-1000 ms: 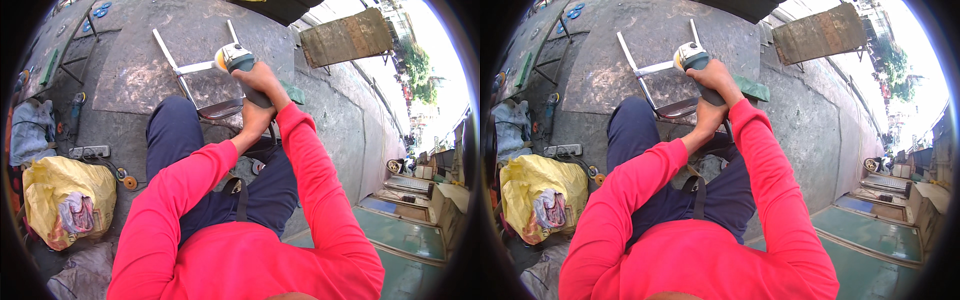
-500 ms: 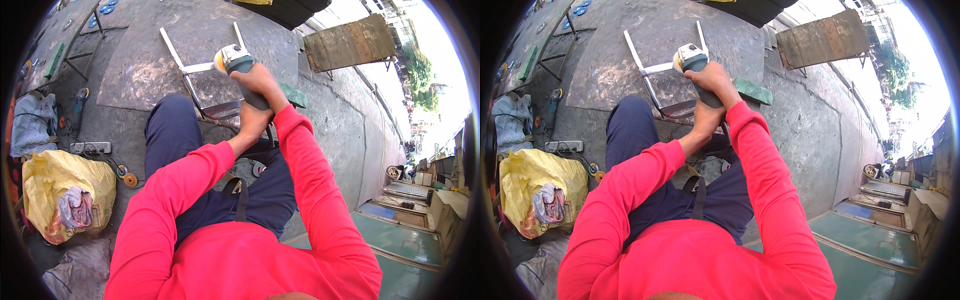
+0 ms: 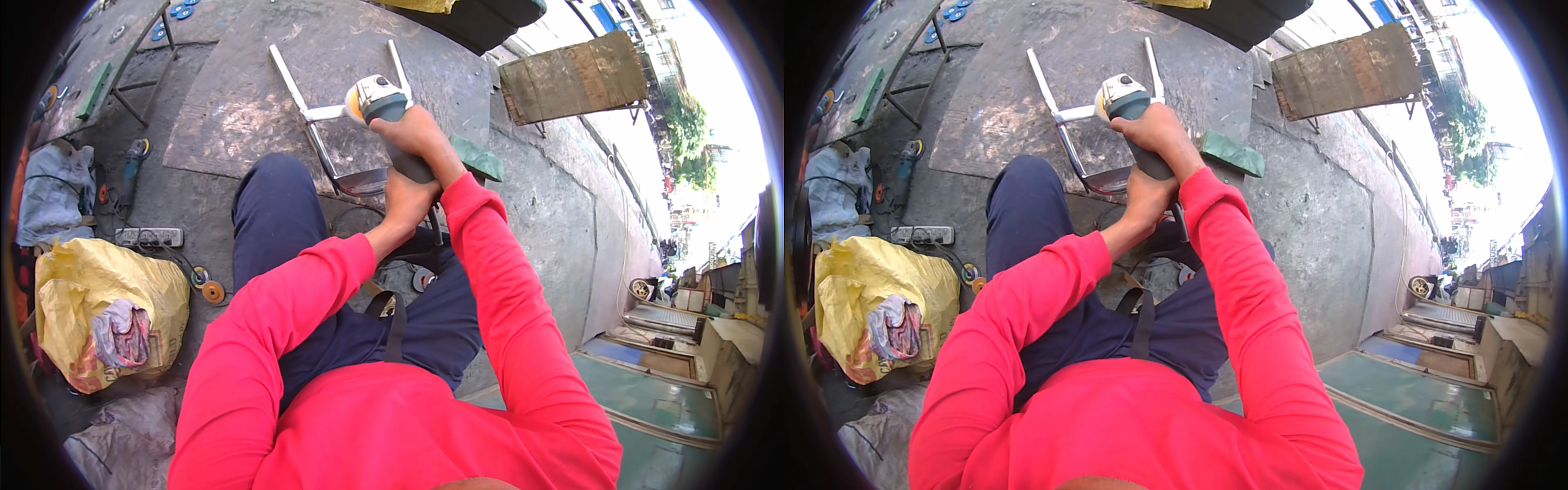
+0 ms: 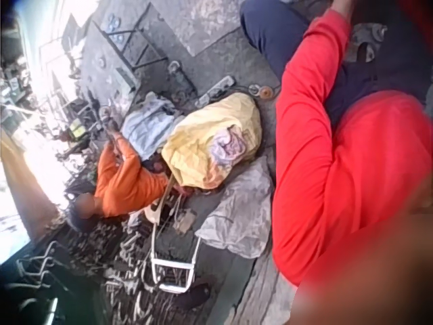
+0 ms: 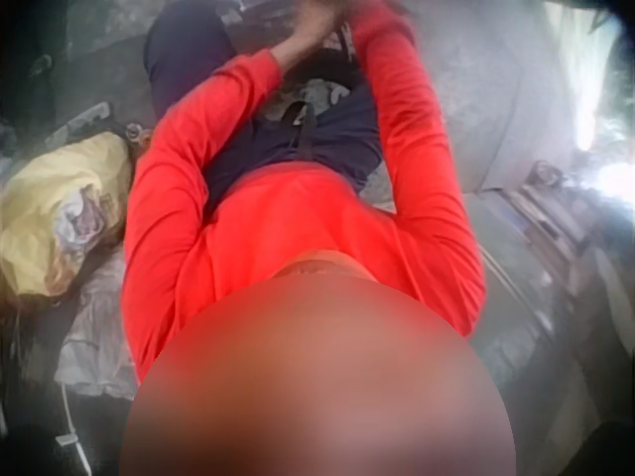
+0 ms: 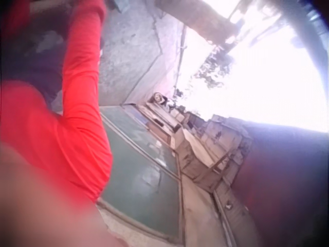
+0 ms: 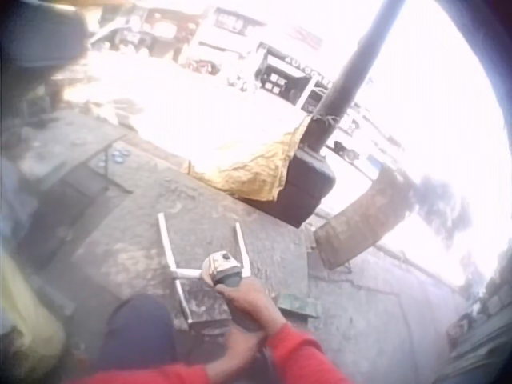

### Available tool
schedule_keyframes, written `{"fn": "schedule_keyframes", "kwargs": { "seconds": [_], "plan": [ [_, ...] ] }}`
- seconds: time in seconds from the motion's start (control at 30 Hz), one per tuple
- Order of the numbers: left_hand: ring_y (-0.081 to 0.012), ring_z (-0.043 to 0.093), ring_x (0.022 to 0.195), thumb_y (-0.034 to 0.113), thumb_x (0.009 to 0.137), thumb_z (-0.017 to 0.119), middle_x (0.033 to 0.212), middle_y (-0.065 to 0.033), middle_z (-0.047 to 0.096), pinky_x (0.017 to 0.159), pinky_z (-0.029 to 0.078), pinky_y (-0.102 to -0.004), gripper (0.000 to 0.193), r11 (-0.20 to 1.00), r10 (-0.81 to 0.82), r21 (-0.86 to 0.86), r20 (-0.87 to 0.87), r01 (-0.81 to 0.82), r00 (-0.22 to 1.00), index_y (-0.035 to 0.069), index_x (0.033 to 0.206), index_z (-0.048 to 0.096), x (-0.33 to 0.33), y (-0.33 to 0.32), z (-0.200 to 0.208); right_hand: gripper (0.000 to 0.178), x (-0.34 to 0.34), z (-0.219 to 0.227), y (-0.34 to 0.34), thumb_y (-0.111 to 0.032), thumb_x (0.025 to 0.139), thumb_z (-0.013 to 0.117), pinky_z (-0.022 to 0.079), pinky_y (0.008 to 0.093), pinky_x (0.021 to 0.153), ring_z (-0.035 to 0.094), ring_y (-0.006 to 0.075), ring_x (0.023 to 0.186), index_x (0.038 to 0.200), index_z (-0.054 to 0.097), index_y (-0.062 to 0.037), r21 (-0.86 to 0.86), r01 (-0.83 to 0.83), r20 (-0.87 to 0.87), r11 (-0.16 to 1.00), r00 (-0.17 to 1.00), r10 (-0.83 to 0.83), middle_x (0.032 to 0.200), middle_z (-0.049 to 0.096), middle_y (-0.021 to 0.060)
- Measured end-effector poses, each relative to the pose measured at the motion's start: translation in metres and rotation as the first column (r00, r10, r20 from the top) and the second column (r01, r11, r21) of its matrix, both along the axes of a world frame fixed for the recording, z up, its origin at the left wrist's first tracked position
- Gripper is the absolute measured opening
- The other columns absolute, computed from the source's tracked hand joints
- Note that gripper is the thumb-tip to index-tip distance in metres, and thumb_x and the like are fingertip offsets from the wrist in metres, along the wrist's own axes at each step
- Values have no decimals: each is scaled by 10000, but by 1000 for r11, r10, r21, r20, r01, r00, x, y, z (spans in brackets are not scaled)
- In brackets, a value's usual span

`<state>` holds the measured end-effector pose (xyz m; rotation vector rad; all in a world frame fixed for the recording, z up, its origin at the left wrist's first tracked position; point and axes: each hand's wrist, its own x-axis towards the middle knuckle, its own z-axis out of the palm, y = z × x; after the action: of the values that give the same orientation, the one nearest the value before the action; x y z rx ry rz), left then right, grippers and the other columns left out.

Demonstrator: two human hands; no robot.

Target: The person sits on the ground and uses an angle grinder to smooth the surface of a metal frame. They hold the frame with one hand and operate the grinder with the other, moving the tool along the frame's edges and joints.

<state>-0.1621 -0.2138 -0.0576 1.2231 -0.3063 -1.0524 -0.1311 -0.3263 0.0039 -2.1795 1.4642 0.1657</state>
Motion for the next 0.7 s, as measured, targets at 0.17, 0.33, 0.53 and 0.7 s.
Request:
{"fn": "schedule_keyframes", "kwargs": {
  "seconds": [0.17,0.33,0.53,0.7],
  "plan": [
    [-124,634,663,209,715,838,863,-68,677,517,482,-287,419,998,-47,-40,-71,44,996,-29,964,601,1,4,9,727,1,7,4,-519,684,770,533,408,882,672,389,1037,1065,686,94,-7,1,-12,1000,1000,-1,1093,675,294],
    [-133,646,651,210,720,825,846,-71,678,523,502,-290,415,972,-189,-161,-106,171,976,-36,967,600,-1,-6,7,708,-13,12,-7,-504,696,767,531,418,879,671,392,1037,1057,686,99,-58,116,-30,991,993,-118,1083,676,298],
    [-222,690,808,317,624,862,927,-133,691,679,539,-344,619,993,-110,44,-56,113,992,-40,1034,568,12,11,-5,718,10,3,16,-508,700,769,537,405,882,675,391,1029,1049,680,114,-39,-17,-3,999,1000,17,1078,672,309],
    [-187,669,736,283,659,847,872,-106,684,612,521,-328,541,999,-36,4,-47,36,998,-29,1010,581,13,15,1,717,15,7,21,-499,691,780,539,401,870,680,384,1020,1051,681,113,-13,-19,12,1000,1000,19,1080,677,300]
  ]
}}
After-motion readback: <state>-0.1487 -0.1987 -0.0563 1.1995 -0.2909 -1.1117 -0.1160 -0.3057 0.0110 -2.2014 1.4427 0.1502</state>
